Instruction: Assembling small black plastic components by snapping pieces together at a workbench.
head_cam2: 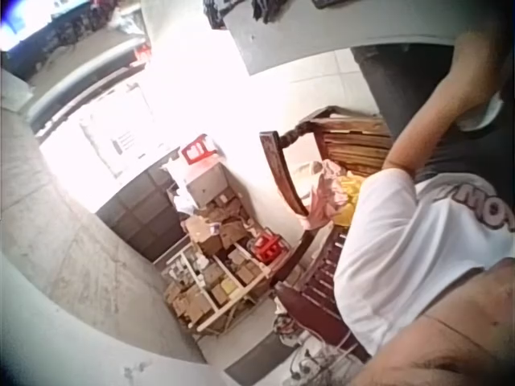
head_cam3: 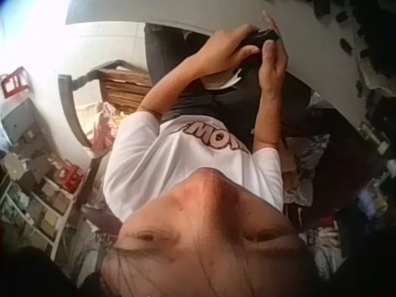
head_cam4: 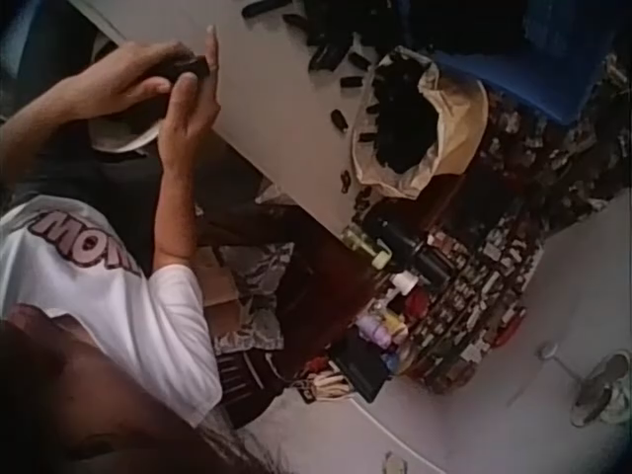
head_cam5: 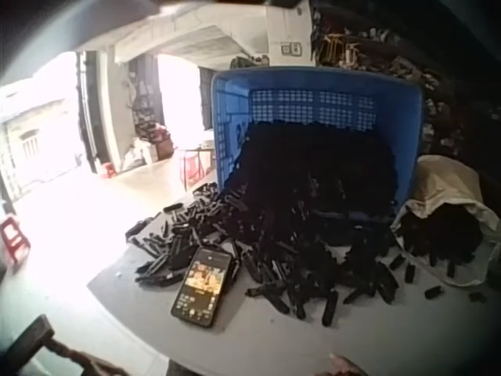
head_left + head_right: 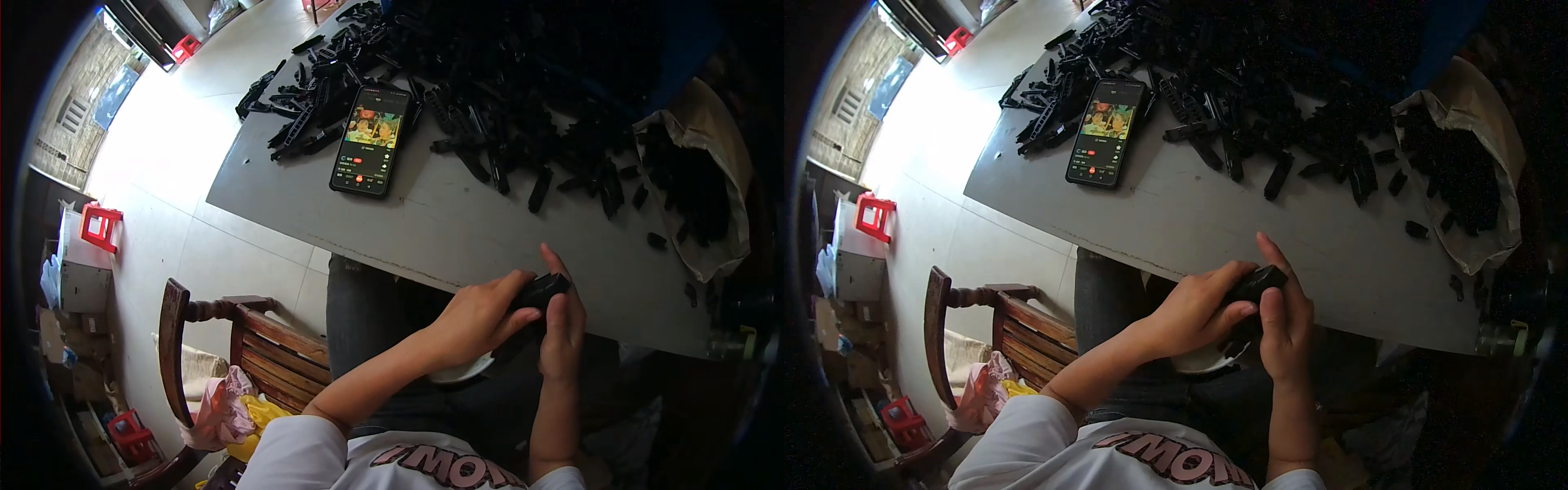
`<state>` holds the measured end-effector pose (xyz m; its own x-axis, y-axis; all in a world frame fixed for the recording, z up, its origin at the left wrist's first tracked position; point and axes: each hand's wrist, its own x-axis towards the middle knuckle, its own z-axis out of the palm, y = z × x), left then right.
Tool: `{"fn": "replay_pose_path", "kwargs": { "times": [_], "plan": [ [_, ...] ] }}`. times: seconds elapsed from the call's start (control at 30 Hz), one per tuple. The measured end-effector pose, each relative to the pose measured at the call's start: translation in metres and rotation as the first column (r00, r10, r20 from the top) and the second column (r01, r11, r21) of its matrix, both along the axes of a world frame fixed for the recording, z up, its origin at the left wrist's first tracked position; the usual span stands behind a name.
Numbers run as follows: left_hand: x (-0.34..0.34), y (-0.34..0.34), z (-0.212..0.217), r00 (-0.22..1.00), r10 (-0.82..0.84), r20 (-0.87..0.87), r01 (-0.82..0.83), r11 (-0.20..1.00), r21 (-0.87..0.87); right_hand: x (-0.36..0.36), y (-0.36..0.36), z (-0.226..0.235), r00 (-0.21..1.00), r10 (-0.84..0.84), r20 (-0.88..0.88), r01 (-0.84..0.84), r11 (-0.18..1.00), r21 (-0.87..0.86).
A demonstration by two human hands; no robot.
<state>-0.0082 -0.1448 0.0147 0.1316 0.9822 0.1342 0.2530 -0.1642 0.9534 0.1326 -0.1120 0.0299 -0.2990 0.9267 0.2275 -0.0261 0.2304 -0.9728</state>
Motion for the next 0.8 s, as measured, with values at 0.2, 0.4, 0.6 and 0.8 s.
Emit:
{"fn": "replay_pose_path", "kwargs": {
  "times": [0.2, 0.4, 0.6, 0.8],
  "plan": [
    [-0.005, -0.007, 0.004, 0.997, -0.009, -0.072, 0.007, 0.999, -0.037, 0.018, -0.001, 0.010, 0.952, -0.069, 0.297, 0.013, 0.982, 0.186],
    [-0.009, -0.011, 0.002, 0.953, -0.071, 0.295, 0.074, 0.997, 0.003, 0.010, -0.016, 0.017, 0.989, -0.108, 0.103, 0.118, 0.989, -0.094],
    [-0.021, -0.024, 0.010, 0.977, -0.211, -0.016, 0.209, 0.974, -0.084, 0.018, -0.017, 0.014, 0.994, 0.108, 0.020, -0.092, 0.920, -0.381],
    [-0.040, -0.017, 0.011, 0.863, -0.247, -0.441, 0.276, 0.961, 0.003, 0.021, -0.039, -0.032, 0.991, 0.118, 0.056, -0.089, 0.923, -0.374]
  ]
}}
